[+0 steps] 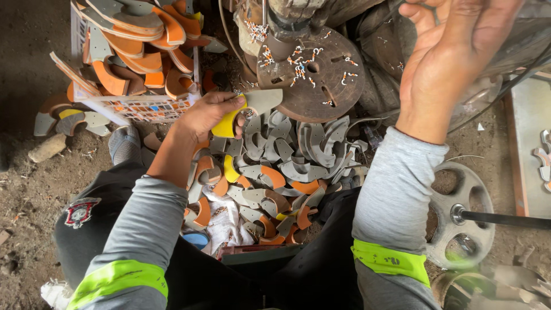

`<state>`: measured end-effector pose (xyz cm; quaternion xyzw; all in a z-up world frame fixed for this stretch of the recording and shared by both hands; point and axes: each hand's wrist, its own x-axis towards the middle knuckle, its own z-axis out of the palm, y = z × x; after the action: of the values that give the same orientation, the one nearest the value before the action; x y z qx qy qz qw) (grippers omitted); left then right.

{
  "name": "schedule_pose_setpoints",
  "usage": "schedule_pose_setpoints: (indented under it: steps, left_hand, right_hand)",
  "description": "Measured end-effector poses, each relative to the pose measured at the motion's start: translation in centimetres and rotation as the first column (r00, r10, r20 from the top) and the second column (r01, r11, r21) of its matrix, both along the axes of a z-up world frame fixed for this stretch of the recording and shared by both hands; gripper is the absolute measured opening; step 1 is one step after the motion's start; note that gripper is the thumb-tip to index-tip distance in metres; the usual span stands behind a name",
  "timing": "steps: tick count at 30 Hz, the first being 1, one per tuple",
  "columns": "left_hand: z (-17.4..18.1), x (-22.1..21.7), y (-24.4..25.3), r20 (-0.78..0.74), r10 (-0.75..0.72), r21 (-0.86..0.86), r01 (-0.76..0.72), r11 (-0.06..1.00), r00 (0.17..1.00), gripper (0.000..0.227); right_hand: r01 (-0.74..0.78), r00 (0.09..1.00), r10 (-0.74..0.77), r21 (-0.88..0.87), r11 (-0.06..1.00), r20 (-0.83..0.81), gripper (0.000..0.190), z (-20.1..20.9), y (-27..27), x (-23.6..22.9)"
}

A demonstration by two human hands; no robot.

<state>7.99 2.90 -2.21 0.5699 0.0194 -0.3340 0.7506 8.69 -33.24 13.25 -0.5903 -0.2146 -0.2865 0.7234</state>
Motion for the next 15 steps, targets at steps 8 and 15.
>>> schedule_pose_setpoints:
  steps: [8, 15]
  left_hand:
    - [-2.6, 2.3, -2.4, -0.002, 0.206, 0.0, -0.206, 0.978, 0.978, 0.027]
    - [-2.8, 2.8, -3.2, 0.007, 0.261, 0.032, -0.261, 0.965, 0.965, 0.026]
  right_hand:
    - [0.002, 1.0, -0.003, 0.03, 1.0, 0.022, 0.025, 0.0, 0.1, 0.7]
    - [-0.003, 0.999, 0.003, 0.008, 1.0, 0.034, 0.023, -0.4, -0.5, 1.1]
